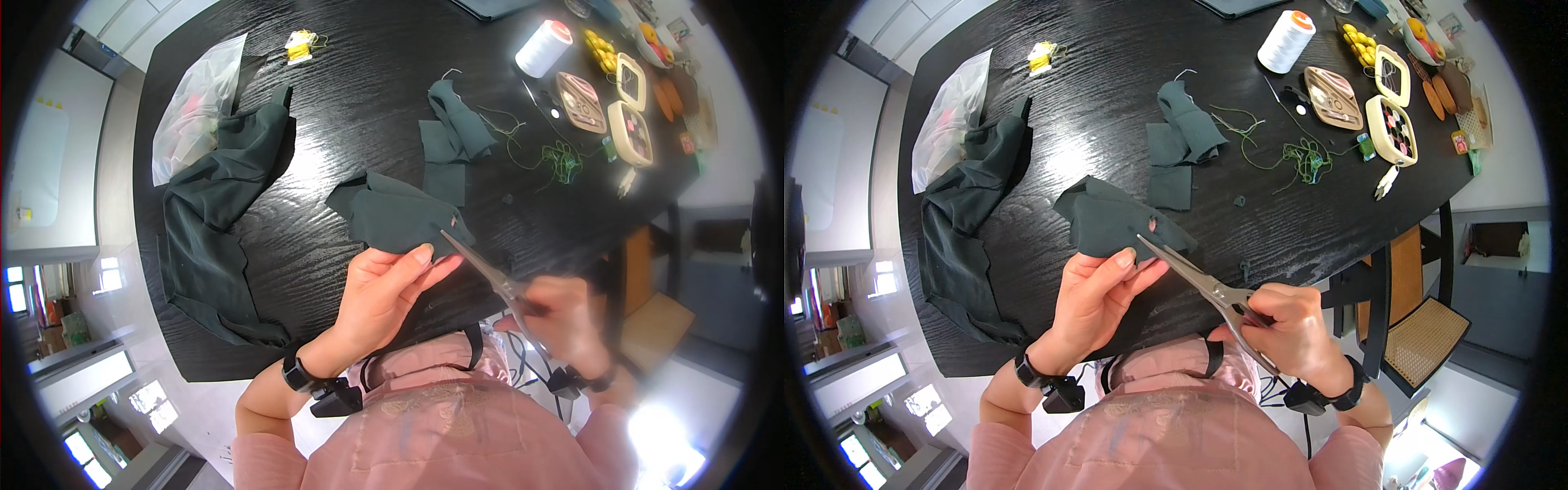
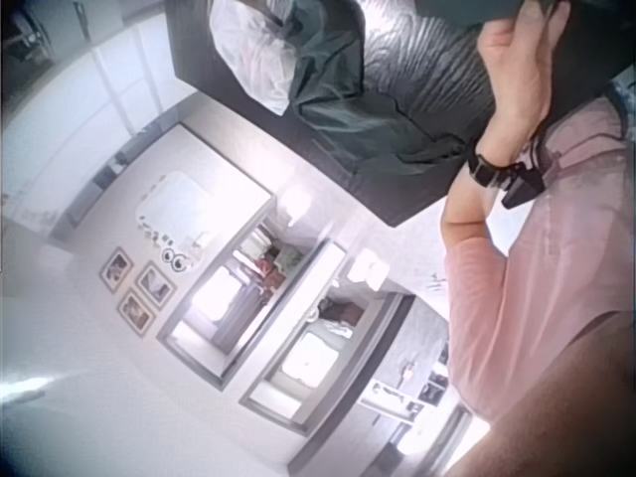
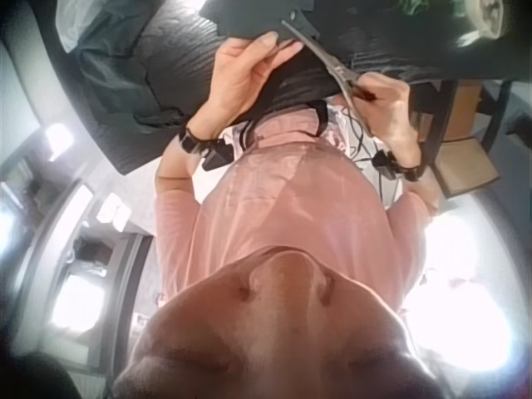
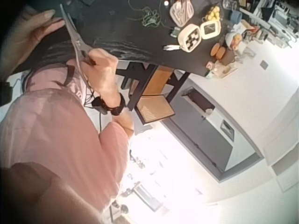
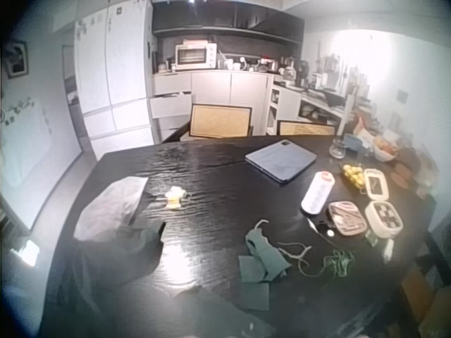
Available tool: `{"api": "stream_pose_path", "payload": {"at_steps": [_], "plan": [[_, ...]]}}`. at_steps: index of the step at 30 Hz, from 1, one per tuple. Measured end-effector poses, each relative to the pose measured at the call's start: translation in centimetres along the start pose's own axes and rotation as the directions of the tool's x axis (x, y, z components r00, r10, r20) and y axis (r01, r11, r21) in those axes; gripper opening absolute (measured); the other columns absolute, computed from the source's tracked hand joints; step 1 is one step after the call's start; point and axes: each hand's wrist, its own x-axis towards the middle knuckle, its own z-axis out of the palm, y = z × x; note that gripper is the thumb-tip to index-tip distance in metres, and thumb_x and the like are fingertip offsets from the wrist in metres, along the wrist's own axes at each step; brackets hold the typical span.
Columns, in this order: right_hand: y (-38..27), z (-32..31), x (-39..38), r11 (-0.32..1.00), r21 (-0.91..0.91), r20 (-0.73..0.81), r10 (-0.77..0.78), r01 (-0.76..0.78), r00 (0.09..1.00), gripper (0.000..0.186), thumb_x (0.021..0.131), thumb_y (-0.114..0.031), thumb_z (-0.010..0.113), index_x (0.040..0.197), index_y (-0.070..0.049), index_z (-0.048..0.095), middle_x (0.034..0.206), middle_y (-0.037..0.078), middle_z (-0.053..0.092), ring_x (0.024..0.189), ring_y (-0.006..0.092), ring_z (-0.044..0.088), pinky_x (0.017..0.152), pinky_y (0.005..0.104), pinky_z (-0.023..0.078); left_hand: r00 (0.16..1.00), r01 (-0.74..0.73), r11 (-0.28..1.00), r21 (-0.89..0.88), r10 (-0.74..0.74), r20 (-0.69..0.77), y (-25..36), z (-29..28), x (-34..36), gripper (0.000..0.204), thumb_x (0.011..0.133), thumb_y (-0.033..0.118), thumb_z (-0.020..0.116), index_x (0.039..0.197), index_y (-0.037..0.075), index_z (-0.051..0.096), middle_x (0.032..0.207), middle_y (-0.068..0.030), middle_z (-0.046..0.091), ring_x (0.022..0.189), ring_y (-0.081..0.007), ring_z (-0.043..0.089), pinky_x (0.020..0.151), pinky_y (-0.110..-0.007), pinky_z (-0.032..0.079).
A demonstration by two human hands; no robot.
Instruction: The person uses shears to cut a strip from a piece of dark green fabric and then cuts several smaller rectangular segments from that strip, leaving them on the table.
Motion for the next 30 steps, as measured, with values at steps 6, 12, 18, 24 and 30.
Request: {"api": "stream_pose_path", "payload": {"at_steps": [6, 12, 18, 24, 30], "plan": [[-1.5, -0.2, 0.4, 0.988, -0.138, -0.076, 0.06, -0.07, 0.995, 0.036, 0.055, -0.012, 0.088, 0.064, -0.002, 0.055, 0.062, 0.008, 0.05, 0.052, 0.0213, 0.05, 0.047, 0.031, 0.036, 1.0, -0.012, 0.999, 0.045, 0.013, -0.026, -0.2, -0.3, -0.1, 0.021, 0.097, 0.004, 0.05, 0.114, -0.002, 0.061, 0.115, -0.0099, 0.063, 0.108, -0.0175, 0.06, 0.103, -0.042, 0.046], [-1.3, -0.2, 0.4, 0.991, -0.101, -0.053, 0.08, -0.085, 0.995, 0.036, 0.056, -0.011, 0.088, 0.064, 0.0, 0.055, 0.062, 0.009, 0.05, 0.052, 0.0203, 0.05, 0.047, 0.0307, 0.036, 0.999, -0.038, 0.996, 0.075, 0.039, -0.005, -0.4, -0.1, -0.1, 0.021, 0.097, 0.004, 0.05, 0.114, -0.003, 0.061, 0.117, -0.0108, 0.062, 0.111, -0.02, 0.059, 0.103, -0.042, 0.046], [-0.7, 0.3, 0.2, 0.997, -0.068, -0.057, 0.032, -0.036, 0.998, 0.026, 0.058, -0.002, 0.077, 0.059, 0.0, 0.051, 0.057, 0.01, 0.05, 0.046, 0.0225, 0.048, 0.043, 0.0296, 0.037, 0.998, -0.051, 0.993, 0.106, 0.053, -0.017, -0.6, -0.2, 0.0, 0.027, 0.097, 0.006, 0.05, 0.121, -0.002, 0.056, 0.121, -0.0125, 0.06, 0.115, -0.0222, 0.058, 0.104, -0.043, 0.045], [0.0, 1.2, -0.2, 0.999, -0.024, -0.066, 0.044, -0.046, 0.997, 0.029, 0.058, -0.001, 0.078, 0.058, 0.0, 0.049, 0.056, 0.01, 0.049, 0.045, 0.0216, 0.047, 0.042, 0.0297, 0.037, 0.999, 0.015, 1.0, -0.011, -0.015, -0.041, -0.5, -0.1, 0.0, 0.022, 0.096, 0.003, 0.051, 0.117, 0.0, 0.059, 0.119, -0.0084, 0.061, 0.114, -0.0184, 0.057, 0.107, -0.042, 0.042], [0.3, 2.0, 0.3, 0.995, -0.103, -0.147, -0.017, 0.002, 0.989, 0.033, 0.056, -0.003, 0.081, 0.056, -0.002, 0.048, 0.053, 0.007, 0.046, 0.042, 0.0202, 0.045, 0.04, 0.0293, 0.035, 0.988, 0.054, 0.998, -0.026, -0.057, -0.145, 0.3, 0.6, 0.3, 0.028, 0.096, 0.01, 0.053, 0.122, 0.001, 0.055, 0.122, -0.0089, 0.059, 0.115, -0.0192, 0.056, 0.11, -0.043, 0.038]]}}
